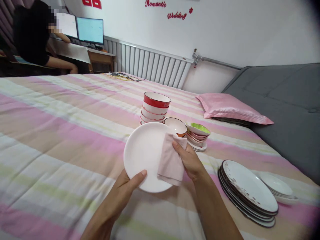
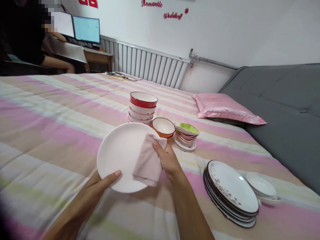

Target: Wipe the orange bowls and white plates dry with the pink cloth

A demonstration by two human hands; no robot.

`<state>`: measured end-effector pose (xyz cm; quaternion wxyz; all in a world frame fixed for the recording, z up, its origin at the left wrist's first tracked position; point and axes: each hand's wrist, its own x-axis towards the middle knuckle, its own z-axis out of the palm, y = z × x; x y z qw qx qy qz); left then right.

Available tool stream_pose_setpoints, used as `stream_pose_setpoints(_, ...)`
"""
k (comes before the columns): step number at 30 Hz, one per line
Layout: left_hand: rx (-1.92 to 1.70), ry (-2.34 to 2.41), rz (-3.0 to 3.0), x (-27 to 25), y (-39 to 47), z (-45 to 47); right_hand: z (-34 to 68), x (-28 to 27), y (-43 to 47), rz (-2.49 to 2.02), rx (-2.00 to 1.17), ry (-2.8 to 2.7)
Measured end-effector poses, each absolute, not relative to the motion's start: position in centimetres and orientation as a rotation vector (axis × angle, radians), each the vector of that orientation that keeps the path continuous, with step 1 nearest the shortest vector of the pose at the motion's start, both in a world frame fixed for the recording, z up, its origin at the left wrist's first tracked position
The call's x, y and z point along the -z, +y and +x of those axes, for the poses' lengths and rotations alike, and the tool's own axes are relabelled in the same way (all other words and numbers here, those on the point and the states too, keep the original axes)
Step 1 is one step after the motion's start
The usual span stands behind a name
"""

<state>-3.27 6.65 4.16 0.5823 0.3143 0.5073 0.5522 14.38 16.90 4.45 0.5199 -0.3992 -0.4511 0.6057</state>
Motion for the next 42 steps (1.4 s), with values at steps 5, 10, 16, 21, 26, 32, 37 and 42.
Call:
stream_pose_setpoints(5,-1.207,1.233,0.692,-4.1,6.3,-4.1,15.9,-4.9,16.7,-0.989,-1.569,-1.242)
stream_pose_setpoints(10,-1.08,1.213,0.72,-4.1,5.8,-5.2,16.5,-5.3,16.3,-0.961,-1.629,-1.386)
stream_pose_setpoints(16,-1.08,1.168,0.602,-3.8,6.0,-5.9,15.7,-4.6,16.3,-0.985,-1.784,-1.424)
stream_pose_setpoints(21,-1.339,1.091,0.374,-4.4,6.9,-4.9,13.9,-3.8,16.7,-0.979,-1.686,-1.135)
stream_pose_setpoints(26,-1.297,1.059,0.602,-4.4,7.3,-2.7,13.0,-3.3,17.3,-0.979,-1.479,-0.916)
stream_pose_setpoints(32,-1.34,1.217,0.527,-3.7,7.5,-1.9,12.3,-2.4,17.1,-1.012,-1.459,-0.967)
stream_pose_setpoints(37,-1.345,1.165,0.61,-3.3,7.4,-2.7,12.8,-2.4,17.1,-0.989,-1.445,-1.067)
stream_pose_setpoints(42,-1.285,1.14,0.704,-3.2,7.0,-3.7,13.6,-3.3,17.2,-0.961,-1.437,-1.138)
